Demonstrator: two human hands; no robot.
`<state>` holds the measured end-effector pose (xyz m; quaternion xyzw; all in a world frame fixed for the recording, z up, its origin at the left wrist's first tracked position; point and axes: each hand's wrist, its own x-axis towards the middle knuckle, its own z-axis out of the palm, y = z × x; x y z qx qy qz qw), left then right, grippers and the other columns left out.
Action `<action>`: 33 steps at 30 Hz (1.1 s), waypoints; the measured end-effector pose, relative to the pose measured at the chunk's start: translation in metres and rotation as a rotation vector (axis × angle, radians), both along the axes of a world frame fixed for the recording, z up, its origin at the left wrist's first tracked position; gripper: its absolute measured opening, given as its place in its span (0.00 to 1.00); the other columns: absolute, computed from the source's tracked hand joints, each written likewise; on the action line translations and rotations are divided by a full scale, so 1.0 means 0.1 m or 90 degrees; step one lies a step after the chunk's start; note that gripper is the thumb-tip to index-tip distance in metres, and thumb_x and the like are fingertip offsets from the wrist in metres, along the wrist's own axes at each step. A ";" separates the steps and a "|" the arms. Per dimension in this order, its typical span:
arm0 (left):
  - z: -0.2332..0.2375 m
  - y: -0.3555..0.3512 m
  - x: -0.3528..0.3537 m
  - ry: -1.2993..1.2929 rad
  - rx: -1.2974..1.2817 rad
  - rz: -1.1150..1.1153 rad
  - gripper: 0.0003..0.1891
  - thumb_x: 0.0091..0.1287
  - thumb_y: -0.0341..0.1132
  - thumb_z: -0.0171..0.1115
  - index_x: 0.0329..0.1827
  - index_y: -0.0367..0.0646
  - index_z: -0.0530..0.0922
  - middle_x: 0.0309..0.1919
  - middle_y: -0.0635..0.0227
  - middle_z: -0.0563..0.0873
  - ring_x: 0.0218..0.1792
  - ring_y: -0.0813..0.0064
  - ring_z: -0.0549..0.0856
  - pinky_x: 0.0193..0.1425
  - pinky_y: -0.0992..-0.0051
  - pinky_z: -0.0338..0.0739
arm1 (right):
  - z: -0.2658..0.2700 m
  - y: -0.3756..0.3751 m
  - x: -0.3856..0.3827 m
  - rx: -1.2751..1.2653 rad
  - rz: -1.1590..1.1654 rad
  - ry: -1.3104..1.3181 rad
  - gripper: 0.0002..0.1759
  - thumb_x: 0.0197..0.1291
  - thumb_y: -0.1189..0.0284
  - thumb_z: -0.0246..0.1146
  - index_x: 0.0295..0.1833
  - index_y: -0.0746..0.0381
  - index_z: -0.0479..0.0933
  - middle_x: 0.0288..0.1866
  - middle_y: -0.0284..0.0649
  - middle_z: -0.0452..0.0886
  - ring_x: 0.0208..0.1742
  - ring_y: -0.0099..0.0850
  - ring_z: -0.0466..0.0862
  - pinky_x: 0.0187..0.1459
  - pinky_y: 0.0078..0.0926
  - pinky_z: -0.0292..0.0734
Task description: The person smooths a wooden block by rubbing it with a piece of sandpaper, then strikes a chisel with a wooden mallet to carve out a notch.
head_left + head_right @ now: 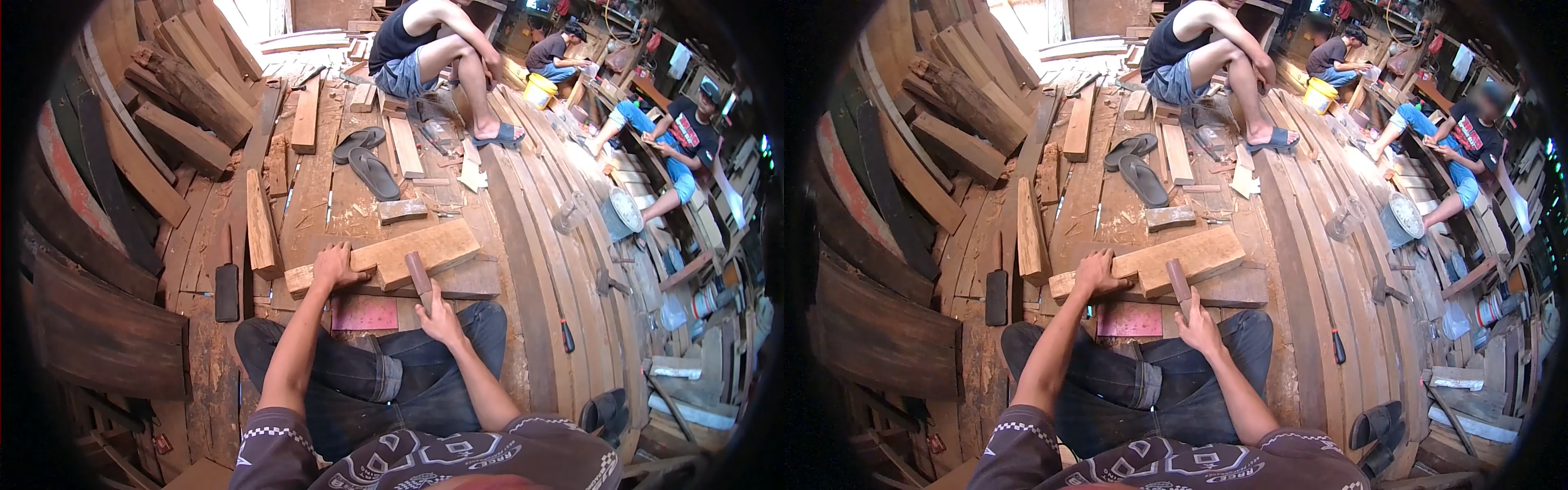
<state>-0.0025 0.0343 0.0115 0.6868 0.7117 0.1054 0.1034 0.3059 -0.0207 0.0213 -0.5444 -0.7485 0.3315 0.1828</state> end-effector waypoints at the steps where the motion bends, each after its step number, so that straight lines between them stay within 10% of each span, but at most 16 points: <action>1: -0.02 -0.01 0.01 -0.002 -0.007 0.001 0.47 0.45 0.68 0.76 0.58 0.39 0.78 0.55 0.49 0.86 0.58 0.50 0.84 0.62 0.56 0.80 | -0.04 0.00 0.01 0.025 -0.003 -0.002 0.45 0.70 0.63 0.60 0.82 0.65 0.44 0.55 0.76 0.79 0.56 0.71 0.81 0.58 0.60 0.77; 10: 0.05 -0.02 0.03 0.003 -0.030 0.005 0.48 0.44 0.68 0.77 0.60 0.38 0.77 0.57 0.51 0.86 0.60 0.50 0.83 0.65 0.57 0.79 | 0.00 0.34 0.30 -0.013 -0.122 -0.058 0.44 0.73 0.64 0.56 0.85 0.58 0.41 0.45 0.70 0.84 0.49 0.68 0.84 0.53 0.60 0.78; 21: -0.03 0.02 0.02 -0.016 -0.043 0.014 0.49 0.46 0.69 0.75 0.63 0.40 0.77 0.61 0.49 0.83 0.64 0.49 0.81 0.68 0.54 0.76 | -0.15 0.26 0.30 0.042 -0.100 -0.077 0.40 0.71 0.65 0.58 0.84 0.59 0.50 0.59 0.73 0.77 0.62 0.69 0.77 0.64 0.56 0.73; 28: -0.11 -0.09 -0.50 -0.149 0.042 -0.060 0.42 0.61 0.71 0.64 0.56 0.37 0.76 0.56 0.44 0.83 0.58 0.42 0.81 0.63 0.49 0.74 | 0.05 0.17 0.13 0.062 -0.016 -0.070 0.36 0.68 0.73 0.59 0.78 0.69 0.56 0.62 0.73 0.74 0.61 0.69 0.77 0.61 0.55 0.74; 33: -0.24 -0.30 -0.76 -0.088 0.038 0.174 0.36 0.76 0.65 0.45 0.56 0.36 0.79 0.55 0.45 0.84 0.61 0.42 0.80 0.69 0.47 0.70 | -0.18 0.25 0.04 0.141 -0.046 -0.077 0.34 0.73 0.67 0.55 0.80 0.67 0.57 0.57 0.72 0.78 0.58 0.68 0.80 0.59 0.56 0.76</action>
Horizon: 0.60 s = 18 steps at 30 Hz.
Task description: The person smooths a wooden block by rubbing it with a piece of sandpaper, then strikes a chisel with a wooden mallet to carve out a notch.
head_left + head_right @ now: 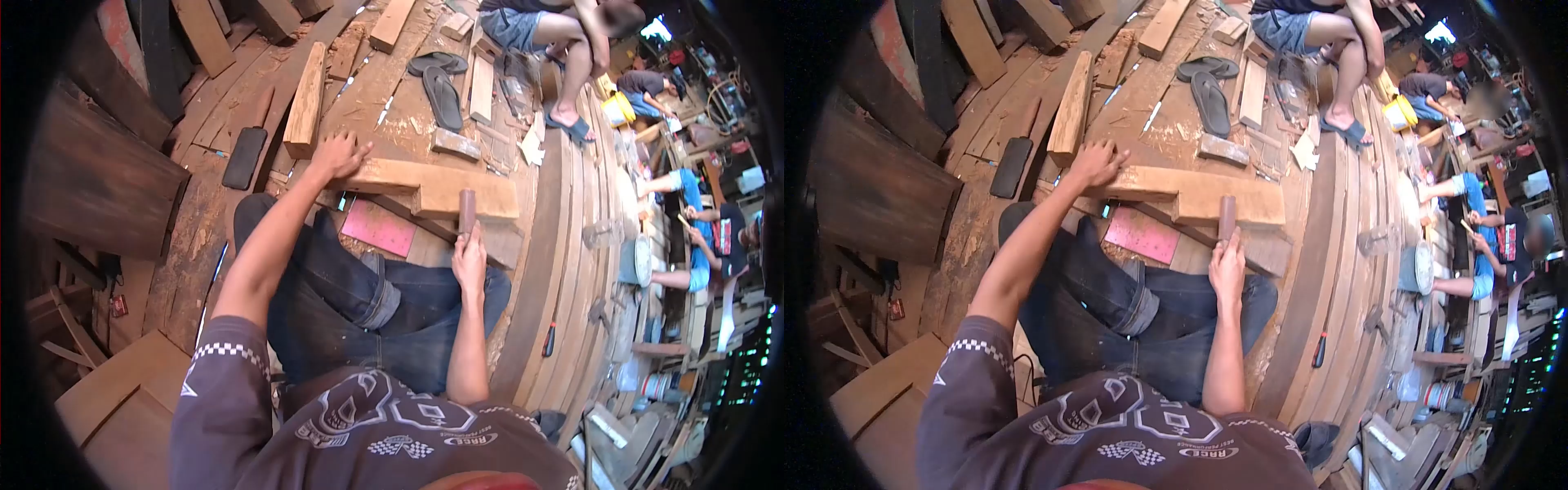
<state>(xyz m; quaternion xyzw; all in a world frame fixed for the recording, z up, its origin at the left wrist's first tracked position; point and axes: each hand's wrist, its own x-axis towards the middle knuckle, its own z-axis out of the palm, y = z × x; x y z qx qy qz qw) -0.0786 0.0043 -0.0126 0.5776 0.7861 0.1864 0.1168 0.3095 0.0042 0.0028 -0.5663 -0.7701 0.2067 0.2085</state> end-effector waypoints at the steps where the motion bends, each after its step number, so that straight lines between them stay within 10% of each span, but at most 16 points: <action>1: 0.00 -0.07 0.01 0.025 -0.015 0.017 0.36 0.78 0.64 0.42 0.57 0.35 0.79 0.55 0.46 0.85 0.61 0.43 0.80 0.70 0.47 0.69 | 0.05 0.01 -0.05 0.023 -0.019 -0.001 0.35 0.73 0.66 0.55 0.80 0.67 0.56 0.58 0.72 0.78 0.58 0.67 0.80 0.58 0.56 0.76; 6: 0.11 -0.06 0.11 0.052 -0.076 0.038 0.38 0.76 0.67 0.41 0.56 0.38 0.82 0.57 0.47 0.85 0.61 0.46 0.83 0.67 0.50 0.75 | 0.05 -0.11 -0.30 0.001 0.074 -0.055 0.41 0.73 0.70 0.55 0.85 0.62 0.43 0.37 0.64 0.86 0.38 0.60 0.88 0.41 0.55 0.83; 18: 0.23 0.02 0.04 -0.013 -0.186 0.042 0.44 0.73 0.73 0.38 0.60 0.37 0.81 0.54 0.44 0.87 0.58 0.47 0.86 0.61 0.52 0.80 | 0.18 0.06 -0.32 -0.004 0.117 -0.131 0.37 0.72 0.68 0.56 0.81 0.65 0.53 0.35 0.66 0.85 0.38 0.63 0.87 0.38 0.59 0.82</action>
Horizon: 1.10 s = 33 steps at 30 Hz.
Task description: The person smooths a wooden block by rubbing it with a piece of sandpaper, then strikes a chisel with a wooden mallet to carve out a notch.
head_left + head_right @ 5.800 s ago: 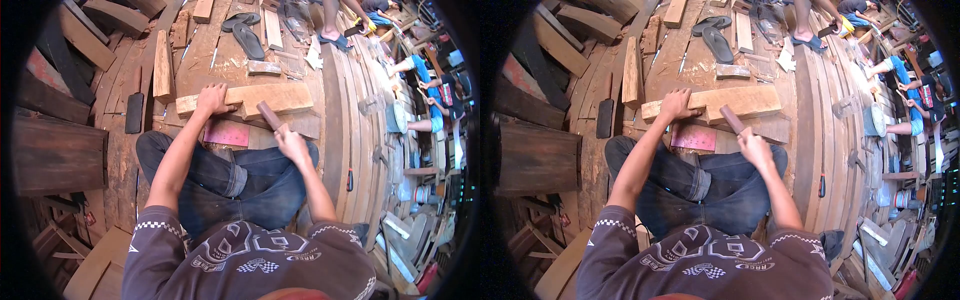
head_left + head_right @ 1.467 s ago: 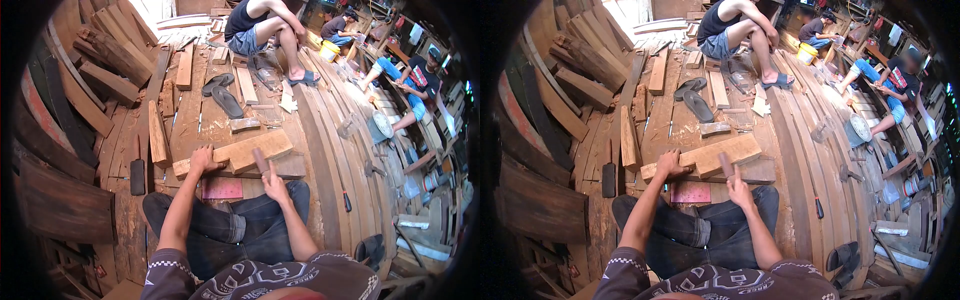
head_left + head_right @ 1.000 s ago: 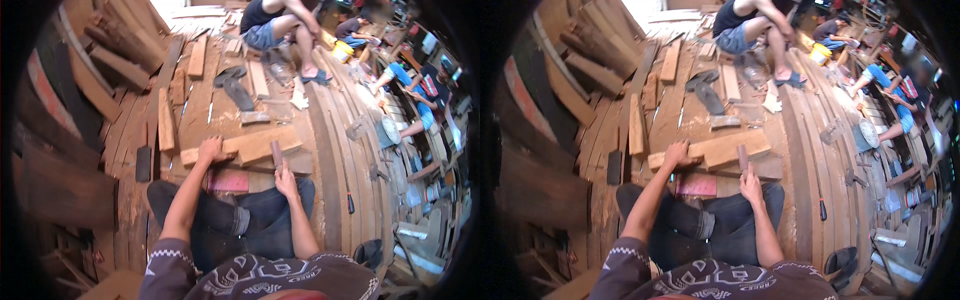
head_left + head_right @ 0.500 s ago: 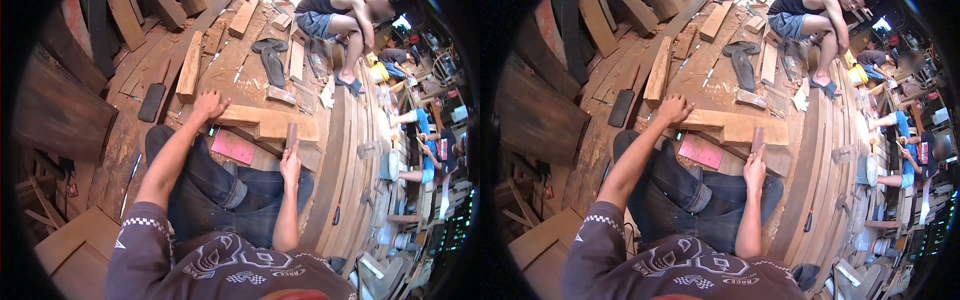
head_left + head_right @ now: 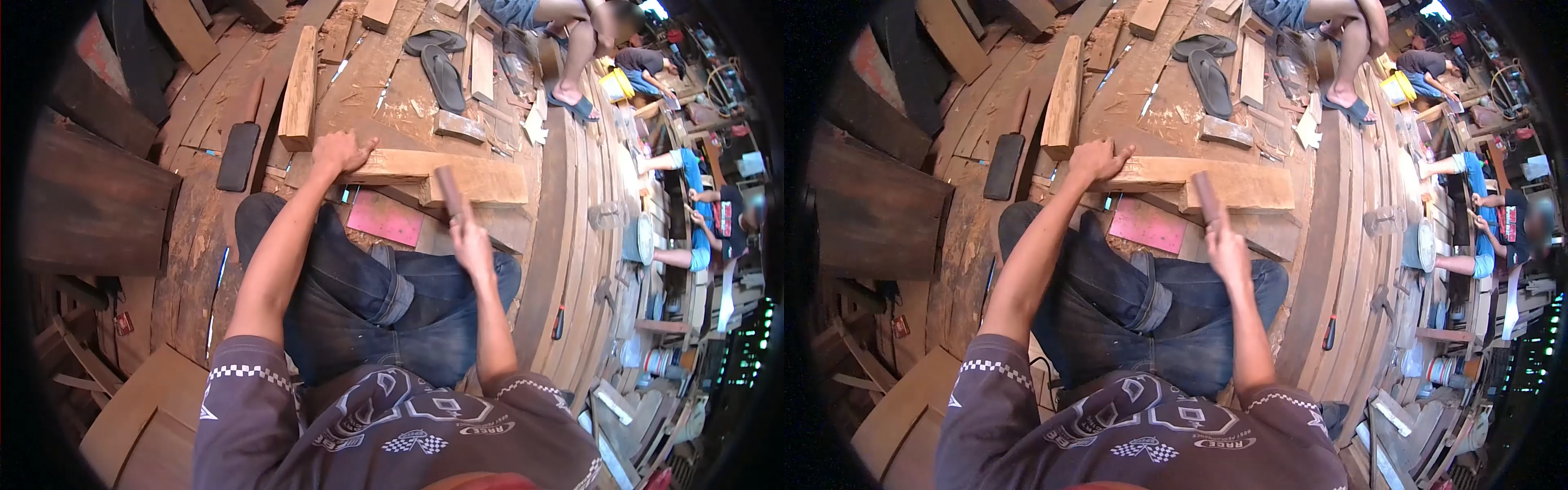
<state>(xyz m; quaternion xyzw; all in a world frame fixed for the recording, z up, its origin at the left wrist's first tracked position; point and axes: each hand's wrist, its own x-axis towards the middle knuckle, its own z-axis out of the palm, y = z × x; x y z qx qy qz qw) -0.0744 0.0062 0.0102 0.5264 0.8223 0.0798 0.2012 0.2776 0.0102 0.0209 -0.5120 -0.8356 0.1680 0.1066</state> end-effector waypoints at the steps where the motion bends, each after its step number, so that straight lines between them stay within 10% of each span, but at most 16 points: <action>1: 0.01 0.01 0.00 0.002 -0.006 0.004 0.45 0.73 0.73 0.38 0.60 0.37 0.81 0.54 0.43 0.87 0.58 0.47 0.86 0.61 0.52 0.80 | 0.04 0.10 0.03 -0.017 -0.029 -0.032 0.37 0.71 0.68 0.56 0.81 0.65 0.52 0.35 0.66 0.85 0.38 0.63 0.87 0.38 0.59 0.82; 33: 0.10 0.01 0.06 0.032 -0.056 0.059 0.45 0.67 0.75 0.49 0.59 0.37 0.85 0.54 0.48 0.89 0.57 0.52 0.88 0.61 0.59 0.82 | -0.14 0.37 0.07 0.006 0.066 -0.020 0.38 0.71 0.69 0.58 0.83 0.60 0.53 0.33 0.60 0.86 0.34 0.58 0.87 0.35 0.57 0.83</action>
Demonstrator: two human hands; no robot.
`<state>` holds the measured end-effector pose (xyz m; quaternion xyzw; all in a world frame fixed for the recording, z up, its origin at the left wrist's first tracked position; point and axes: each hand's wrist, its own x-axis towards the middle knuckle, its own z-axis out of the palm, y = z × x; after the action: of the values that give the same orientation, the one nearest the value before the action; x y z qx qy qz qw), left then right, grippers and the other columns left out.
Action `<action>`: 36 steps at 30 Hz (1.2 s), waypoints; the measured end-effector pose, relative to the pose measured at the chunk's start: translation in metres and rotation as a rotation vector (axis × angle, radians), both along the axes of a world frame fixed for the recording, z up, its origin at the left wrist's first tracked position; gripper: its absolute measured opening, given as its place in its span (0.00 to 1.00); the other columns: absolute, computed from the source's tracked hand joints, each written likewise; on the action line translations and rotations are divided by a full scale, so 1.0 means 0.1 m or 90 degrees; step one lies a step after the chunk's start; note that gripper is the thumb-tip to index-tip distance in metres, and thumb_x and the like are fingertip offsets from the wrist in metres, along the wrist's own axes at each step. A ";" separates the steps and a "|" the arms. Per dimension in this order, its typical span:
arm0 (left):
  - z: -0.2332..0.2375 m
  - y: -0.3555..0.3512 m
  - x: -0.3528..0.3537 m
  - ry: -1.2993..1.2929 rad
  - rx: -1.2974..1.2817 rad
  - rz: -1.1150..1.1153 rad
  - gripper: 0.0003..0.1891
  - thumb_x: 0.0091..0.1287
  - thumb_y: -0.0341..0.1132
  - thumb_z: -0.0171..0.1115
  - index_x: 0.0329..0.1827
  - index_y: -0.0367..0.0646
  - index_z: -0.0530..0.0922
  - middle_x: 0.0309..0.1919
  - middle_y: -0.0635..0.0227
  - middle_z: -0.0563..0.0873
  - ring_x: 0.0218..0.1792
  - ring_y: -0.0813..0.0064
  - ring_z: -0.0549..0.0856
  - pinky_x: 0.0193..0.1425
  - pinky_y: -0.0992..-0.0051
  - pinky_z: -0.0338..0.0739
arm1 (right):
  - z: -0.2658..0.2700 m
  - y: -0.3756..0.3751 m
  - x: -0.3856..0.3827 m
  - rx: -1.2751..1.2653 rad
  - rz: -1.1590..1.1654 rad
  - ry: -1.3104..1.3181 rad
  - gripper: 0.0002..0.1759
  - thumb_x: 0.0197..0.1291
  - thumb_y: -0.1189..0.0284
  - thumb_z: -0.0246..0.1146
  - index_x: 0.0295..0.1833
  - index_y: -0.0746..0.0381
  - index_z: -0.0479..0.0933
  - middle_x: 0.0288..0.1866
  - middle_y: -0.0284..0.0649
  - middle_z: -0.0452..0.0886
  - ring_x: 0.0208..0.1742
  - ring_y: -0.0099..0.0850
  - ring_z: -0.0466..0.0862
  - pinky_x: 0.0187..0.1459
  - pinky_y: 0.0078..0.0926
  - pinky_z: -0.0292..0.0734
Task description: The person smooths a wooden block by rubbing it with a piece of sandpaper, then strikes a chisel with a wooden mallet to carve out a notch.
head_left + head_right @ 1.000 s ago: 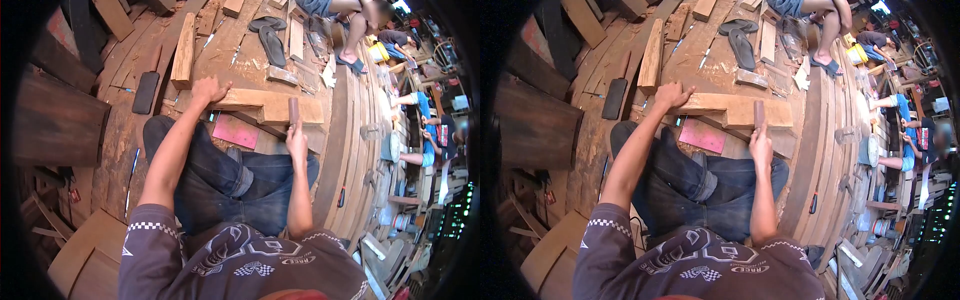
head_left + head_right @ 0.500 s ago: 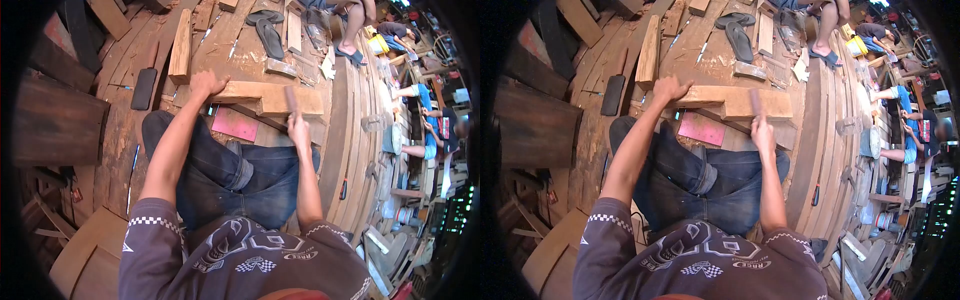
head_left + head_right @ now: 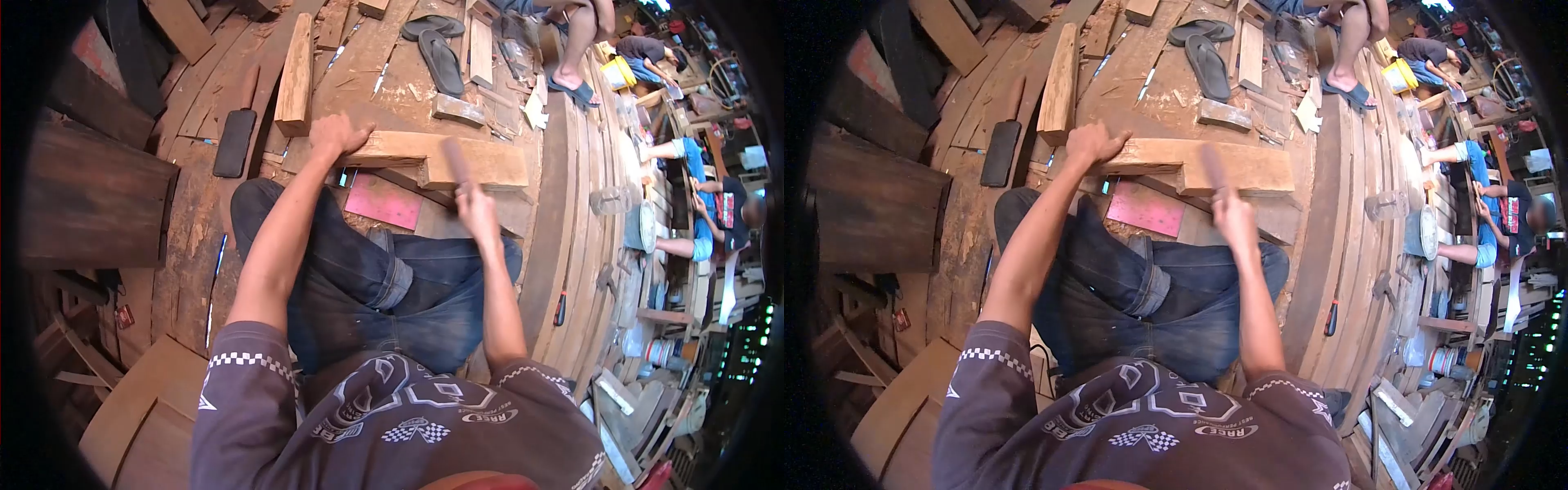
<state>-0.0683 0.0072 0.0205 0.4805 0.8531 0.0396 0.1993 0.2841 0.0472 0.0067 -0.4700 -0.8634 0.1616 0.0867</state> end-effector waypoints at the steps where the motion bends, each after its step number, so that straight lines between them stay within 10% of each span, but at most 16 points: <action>1: 0.00 0.00 -0.01 -0.004 0.005 -0.001 0.45 0.67 0.75 0.49 0.59 0.37 0.85 0.54 0.48 0.89 0.57 0.52 0.88 0.61 0.59 0.82 | -0.04 -0.02 0.00 0.008 0.019 0.032 0.37 0.71 0.69 0.58 0.82 0.59 0.54 0.33 0.61 0.86 0.34 0.58 0.87 0.35 0.57 0.83; 5: -0.08 0.02 -0.01 -0.016 0.023 0.003 0.47 0.66 0.77 0.48 0.58 0.36 0.84 0.51 0.45 0.89 0.55 0.49 0.89 0.57 0.55 0.82 | 0.03 -0.34 -0.11 0.060 0.092 0.060 0.35 0.71 0.68 0.58 0.81 0.57 0.57 0.35 0.63 0.85 0.37 0.60 0.87 0.35 0.58 0.82; 9: -0.10 0.00 -0.02 -0.029 0.015 -0.006 0.47 0.67 0.76 0.47 0.60 0.35 0.83 0.51 0.44 0.89 0.55 0.48 0.88 0.57 0.54 0.82 | 0.17 -0.02 0.03 -0.024 -0.169 -0.006 0.36 0.71 0.68 0.59 0.82 0.58 0.58 0.38 0.65 0.85 0.41 0.61 0.87 0.40 0.57 0.80; 13: -0.05 0.01 0.01 -0.018 0.011 0.010 0.46 0.66 0.75 0.49 0.60 0.36 0.83 0.52 0.46 0.89 0.56 0.51 0.88 0.59 0.56 0.82 | 0.13 -0.38 -0.07 0.048 0.088 0.069 0.35 0.72 0.66 0.57 0.82 0.52 0.56 0.35 0.64 0.85 0.38 0.61 0.87 0.39 0.61 0.81; 17: 0.03 0.01 0.01 -0.020 0.002 0.013 0.45 0.66 0.74 0.51 0.61 0.37 0.83 0.53 0.47 0.89 0.57 0.52 0.88 0.60 0.57 0.82 | 0.03 0.04 0.16 0.017 -0.136 0.006 0.39 0.72 0.67 0.57 0.85 0.53 0.49 0.35 0.63 0.86 0.39 0.62 0.87 0.39 0.60 0.82; 20: -0.02 0.00 0.02 -0.023 -0.002 0.014 0.45 0.66 0.74 0.51 0.62 0.37 0.83 0.53 0.47 0.89 0.57 0.52 0.88 0.60 0.57 0.82 | 0.00 -0.31 0.04 0.074 0.115 0.092 0.42 0.71 0.69 0.57 0.85 0.54 0.45 0.35 0.61 0.86 0.38 0.60 0.88 0.37 0.56 0.84; 25: -0.12 0.03 0.02 -0.005 0.005 -0.003 0.46 0.67 0.76 0.47 0.61 0.37 0.82 0.52 0.46 0.89 0.54 0.50 0.89 0.56 0.54 0.83 | 0.06 0.01 0.22 -0.006 -0.193 -0.047 0.41 0.74 0.68 0.53 0.85 0.59 0.42 0.33 0.63 0.85 0.34 0.59 0.88 0.31 0.57 0.83; 28: -0.09 0.04 -0.01 0.008 0.004 -0.007 0.45 0.67 0.75 0.47 0.61 0.37 0.83 0.53 0.46 0.89 0.55 0.50 0.89 0.56 0.55 0.83 | 0.16 -0.34 0.08 -0.020 0.078 0.018 0.42 0.72 0.67 0.56 0.86 0.55 0.43 0.37 0.63 0.86 0.38 0.61 0.88 0.41 0.61 0.83; 32: -0.05 0.05 0.00 -0.008 -0.002 0.006 0.45 0.66 0.75 0.50 0.60 0.37 0.84 0.53 0.47 0.89 0.56 0.51 0.89 0.58 0.56 0.83 | 0.22 0.08 0.26 -0.067 -0.196 -0.017 0.38 0.72 0.67 0.56 0.84 0.55 0.51 0.40 0.65 0.85 0.43 0.61 0.87 0.44 0.60 0.83; 36: -0.06 0.04 0.02 -0.002 0.014 0.023 0.45 0.66 0.74 0.52 0.58 0.36 0.85 0.52 0.47 0.89 0.56 0.51 0.89 0.59 0.57 0.83 | 0.20 -0.31 0.07 -0.094 0.045 -0.016 0.37 0.74 0.67 0.54 0.84 0.54 0.50 0.40 0.67 0.85 0.43 0.62 0.87 0.47 0.59 0.82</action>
<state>-0.0662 0.0113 0.0147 0.4673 0.8608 0.0536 0.1947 0.2914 0.0164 0.0262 -0.4462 -0.8664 0.2215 0.0350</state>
